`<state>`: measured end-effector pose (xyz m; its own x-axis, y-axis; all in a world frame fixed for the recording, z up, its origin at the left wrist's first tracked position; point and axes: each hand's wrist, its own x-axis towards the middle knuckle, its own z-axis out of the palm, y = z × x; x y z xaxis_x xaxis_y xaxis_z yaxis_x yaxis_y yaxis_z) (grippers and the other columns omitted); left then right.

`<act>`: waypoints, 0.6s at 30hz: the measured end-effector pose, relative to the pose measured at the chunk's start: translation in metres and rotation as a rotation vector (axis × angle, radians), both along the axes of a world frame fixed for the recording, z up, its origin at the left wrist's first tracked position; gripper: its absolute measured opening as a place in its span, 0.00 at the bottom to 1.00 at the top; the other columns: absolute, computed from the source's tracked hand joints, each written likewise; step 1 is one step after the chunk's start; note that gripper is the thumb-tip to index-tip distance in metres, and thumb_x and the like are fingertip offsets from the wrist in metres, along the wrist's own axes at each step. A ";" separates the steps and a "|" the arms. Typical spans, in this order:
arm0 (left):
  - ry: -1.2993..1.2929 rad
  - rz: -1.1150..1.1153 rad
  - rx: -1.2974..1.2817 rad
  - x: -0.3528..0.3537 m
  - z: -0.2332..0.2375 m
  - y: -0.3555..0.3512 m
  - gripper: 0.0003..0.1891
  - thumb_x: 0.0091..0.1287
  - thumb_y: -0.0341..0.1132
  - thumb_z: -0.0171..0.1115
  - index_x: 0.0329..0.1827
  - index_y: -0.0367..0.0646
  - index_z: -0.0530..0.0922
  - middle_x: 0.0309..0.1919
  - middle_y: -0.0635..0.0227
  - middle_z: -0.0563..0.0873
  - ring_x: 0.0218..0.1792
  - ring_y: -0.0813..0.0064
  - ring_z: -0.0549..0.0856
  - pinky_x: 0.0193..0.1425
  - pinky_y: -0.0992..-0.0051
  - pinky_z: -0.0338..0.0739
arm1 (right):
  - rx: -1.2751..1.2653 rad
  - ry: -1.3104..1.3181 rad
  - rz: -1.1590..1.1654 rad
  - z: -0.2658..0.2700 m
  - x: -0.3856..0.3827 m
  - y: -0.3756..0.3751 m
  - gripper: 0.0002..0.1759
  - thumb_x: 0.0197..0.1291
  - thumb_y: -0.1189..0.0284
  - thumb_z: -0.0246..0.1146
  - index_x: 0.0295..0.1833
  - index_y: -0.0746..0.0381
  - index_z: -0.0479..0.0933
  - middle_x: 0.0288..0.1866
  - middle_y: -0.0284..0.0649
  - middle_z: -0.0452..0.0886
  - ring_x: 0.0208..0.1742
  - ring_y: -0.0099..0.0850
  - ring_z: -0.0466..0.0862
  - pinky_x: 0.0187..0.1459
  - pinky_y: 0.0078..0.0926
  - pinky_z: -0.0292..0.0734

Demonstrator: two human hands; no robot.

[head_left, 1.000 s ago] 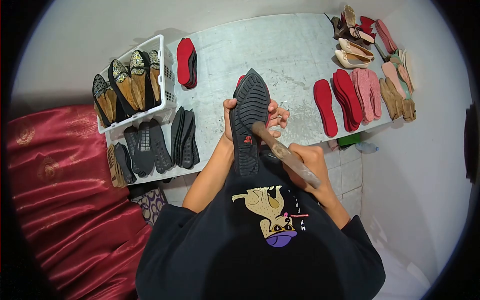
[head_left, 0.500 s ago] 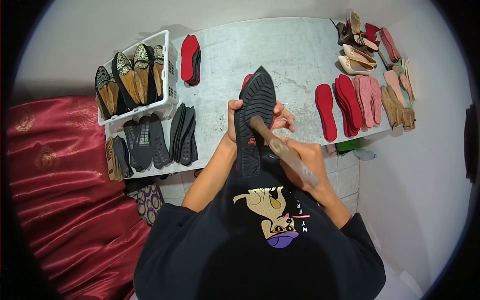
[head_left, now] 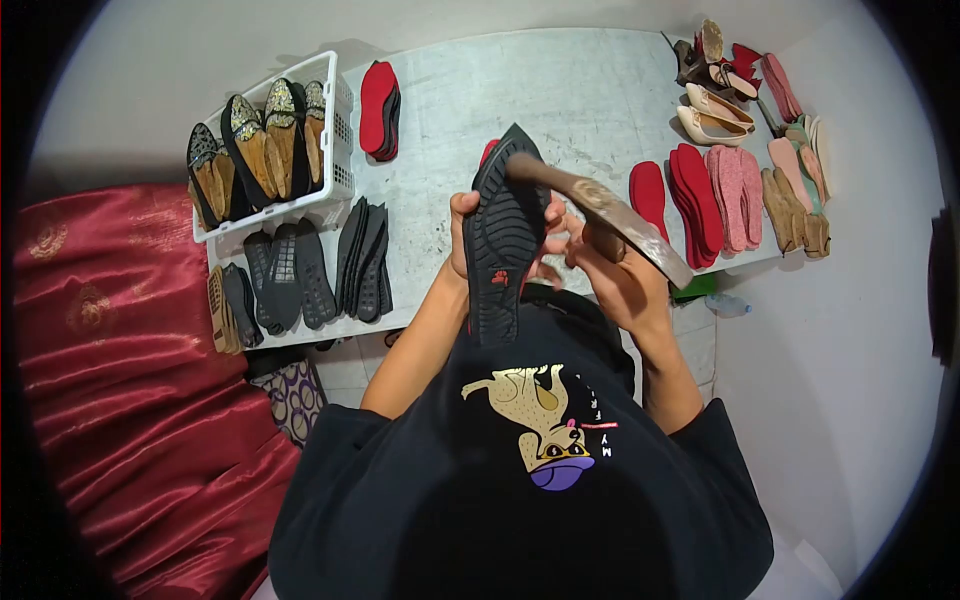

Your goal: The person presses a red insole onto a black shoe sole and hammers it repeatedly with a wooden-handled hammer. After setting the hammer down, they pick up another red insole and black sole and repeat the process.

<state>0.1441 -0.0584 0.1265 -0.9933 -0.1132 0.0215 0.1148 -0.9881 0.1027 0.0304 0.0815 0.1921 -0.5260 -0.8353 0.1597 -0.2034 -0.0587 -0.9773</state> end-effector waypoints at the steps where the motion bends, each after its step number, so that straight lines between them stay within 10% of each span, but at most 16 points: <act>1: -0.108 0.049 -0.031 0.005 0.001 0.002 0.41 0.55 0.68 0.63 0.58 0.39 0.74 0.53 0.55 0.78 0.52 0.41 0.80 0.49 0.44 0.84 | 0.036 0.111 0.015 0.000 0.004 0.003 0.08 0.56 0.82 0.66 0.42 0.69 0.82 0.29 0.47 0.87 0.27 0.35 0.90 0.30 0.28 0.80; 6: 0.057 0.017 -0.101 -0.005 -0.022 -0.005 0.41 0.55 0.72 0.60 0.46 0.36 0.74 0.49 0.40 0.79 0.58 0.41 0.81 0.68 0.30 0.72 | 0.253 0.356 0.110 -0.012 0.024 0.025 0.12 0.55 0.70 0.72 0.31 0.64 0.76 0.22 0.49 0.78 0.26 0.49 0.84 0.28 0.38 0.74; 18: 0.096 -0.094 0.101 -0.003 -0.050 -0.015 0.44 0.55 0.76 0.60 0.52 0.39 0.73 0.57 0.43 0.73 0.62 0.39 0.77 0.63 0.29 0.77 | 0.338 0.250 0.354 -0.014 0.030 0.049 0.12 0.49 0.72 0.69 0.26 0.63 0.71 0.18 0.46 0.70 0.21 0.50 0.73 0.25 0.39 0.67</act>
<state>0.1408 -0.0734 0.0765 -0.9936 -0.0260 0.1097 0.0256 -0.9997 -0.0051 0.0599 0.1310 0.1784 -0.1838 -0.9809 -0.0640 -0.4571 0.1429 -0.8779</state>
